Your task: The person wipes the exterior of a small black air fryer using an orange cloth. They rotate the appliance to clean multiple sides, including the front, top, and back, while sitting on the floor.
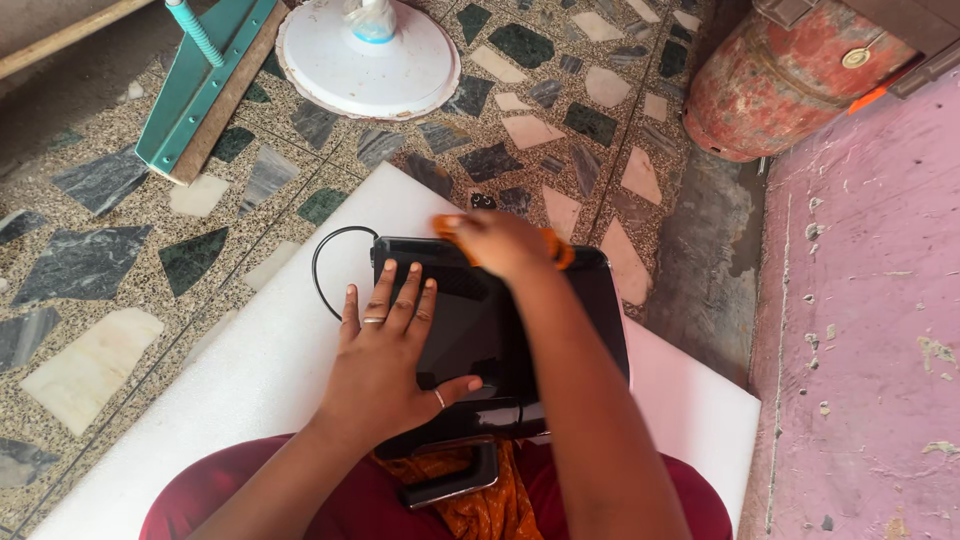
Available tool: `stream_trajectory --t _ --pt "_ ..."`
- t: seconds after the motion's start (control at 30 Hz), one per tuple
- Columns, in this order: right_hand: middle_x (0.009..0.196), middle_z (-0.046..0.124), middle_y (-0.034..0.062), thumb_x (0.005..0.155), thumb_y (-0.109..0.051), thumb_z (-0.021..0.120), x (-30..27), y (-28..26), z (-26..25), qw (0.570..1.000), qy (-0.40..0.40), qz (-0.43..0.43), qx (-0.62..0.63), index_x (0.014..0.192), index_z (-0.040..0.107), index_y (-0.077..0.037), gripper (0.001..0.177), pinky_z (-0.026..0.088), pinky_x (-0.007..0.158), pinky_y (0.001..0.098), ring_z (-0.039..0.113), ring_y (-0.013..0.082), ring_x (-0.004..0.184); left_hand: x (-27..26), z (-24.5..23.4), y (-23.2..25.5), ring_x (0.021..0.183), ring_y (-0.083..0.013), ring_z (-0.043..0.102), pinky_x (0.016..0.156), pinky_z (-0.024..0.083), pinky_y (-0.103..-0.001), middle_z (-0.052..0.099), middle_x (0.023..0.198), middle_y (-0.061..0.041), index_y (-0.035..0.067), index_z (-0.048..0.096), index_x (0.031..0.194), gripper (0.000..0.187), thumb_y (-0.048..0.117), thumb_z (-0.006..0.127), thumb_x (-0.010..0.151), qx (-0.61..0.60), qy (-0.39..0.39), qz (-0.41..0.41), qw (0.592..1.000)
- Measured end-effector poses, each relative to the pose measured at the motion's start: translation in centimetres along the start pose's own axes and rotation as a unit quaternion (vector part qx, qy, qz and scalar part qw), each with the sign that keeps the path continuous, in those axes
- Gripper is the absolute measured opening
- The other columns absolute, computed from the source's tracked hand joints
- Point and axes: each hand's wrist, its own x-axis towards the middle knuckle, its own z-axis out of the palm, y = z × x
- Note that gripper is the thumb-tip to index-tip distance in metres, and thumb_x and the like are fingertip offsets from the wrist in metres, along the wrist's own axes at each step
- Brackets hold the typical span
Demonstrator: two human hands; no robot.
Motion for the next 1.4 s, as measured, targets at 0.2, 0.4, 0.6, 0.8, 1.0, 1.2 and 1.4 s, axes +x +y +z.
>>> stream_trajectory --t 0.2,0.4,0.6,0.8,1.0,1.2,1.4 --pt "0.101 0.075 0.0096 0.097 -0.063 0.044 0.1 8.6 -2.4 0.997 0.055 0.048 -0.017 0.109 0.076 -0.018 0.057 0.05 0.089 0.0446 0.069 0.0303 0.1 0.0 0.1 -0.1 0.153 -0.043 0.015 0.115 0.01 -0.068 0.029 0.162 -0.023 -0.001 0.035 0.153 0.12 0.083 0.062 0.071 -0.01 -0.004 0.0 1.0" --pt "0.106 0.073 0.0122 0.096 -0.056 0.05 -3.2 11.2 -4.1 0.987 0.124 0.102 0.002 0.112 0.074 -0.015 0.05 0.052 0.09 0.045 0.07 0.0316 0.102 -1.0 0.5 0.3 0.149 -0.0557 0.009 0.11 0.006 -0.077 0.023 0.157 -0.038 -0.001 0.03 0.155 0.118 0.086 0.053 0.078 0.003 0.144 0.03 0.989" --pt "0.132 0.064 0.0176 0.102 -0.046 0.053 -9.1 11.2 -1.0 0.943 0.313 -0.068 -0.092 0.128 0.063 -0.003 0.051 0.047 0.101 0.0478 0.058 0.0379 0.125 -2.7 -1.7 2.9 0.15 -0.0579 0.011 0.113 0.004 -0.078 0.011 0.165 -0.03 0.047 0.012 0.161 0.092 0.095 0.03 0.085 0.065 -0.262 -0.065 0.961" --pt "0.151 0.049 0.0237 0.105 -0.046 0.043 -16.3 8.9 2.2 0.925 0.341 -0.136 -0.098 0.144 0.051 0.003 0.063 0.031 0.118 0.0528 0.039 0.0418 0.145 -2.4 0.6 2.3 0.158 -0.0383 0.015 0.12 0.015 -0.064 0.03 0.165 -0.026 0.011 0.034 0.162 0.103 0.083 0.051 0.09 0.077 0.168 0.09 0.979" --pt "0.159 0.045 0.0185 0.109 -0.04 0.027 -16.7 5.1 3.1 0.942 0.237 -0.237 -0.036 0.15 0.049 0.0 0.061 0.02 0.124 0.0514 0.034 0.0357 0.153 -0.5 0.7 1.4 0.149 -0.0428 0.023 0.112 0.025 -0.063 0.032 0.158 -0.028 0.0 0.036 0.152 0.111 0.08 0.056 0.077 0.055 -0.007 -0.001 0.998" --pt "0.16 0.047 0.012 0.109 -0.046 0.031 -11.7 0.1 4.3 0.934 0.181 -0.308 -0.033 0.15 0.052 -0.005 0.061 0.021 0.126 0.0505 0.037 0.0297 0.152 -0.7 0.2 1.7 0.152 -0.0444 0.022 0.114 0.022 -0.058 0.03 0.158 -0.033 -0.01 0.035 0.149 0.12 0.084 0.053 0.076 0.084 -0.047 -0.023 0.995" --pt "0.141 0.061 0.0147 0.104 -0.055 0.039 -7.2 -4.3 4.0 0.936 0.165 -0.309 -0.022 0.139 0.06 -0.005 0.065 0.041 0.11 0.0499 0.057 0.0321 0.131 -0.4 0.3 1.3 0.15 -0.0497 0.02 0.114 0.02 -0.055 0.028 0.155 -0.039 -0.018 0.03 0.146 0.127 0.087 0.05 0.077 0.089 -0.064 -0.034 0.993"
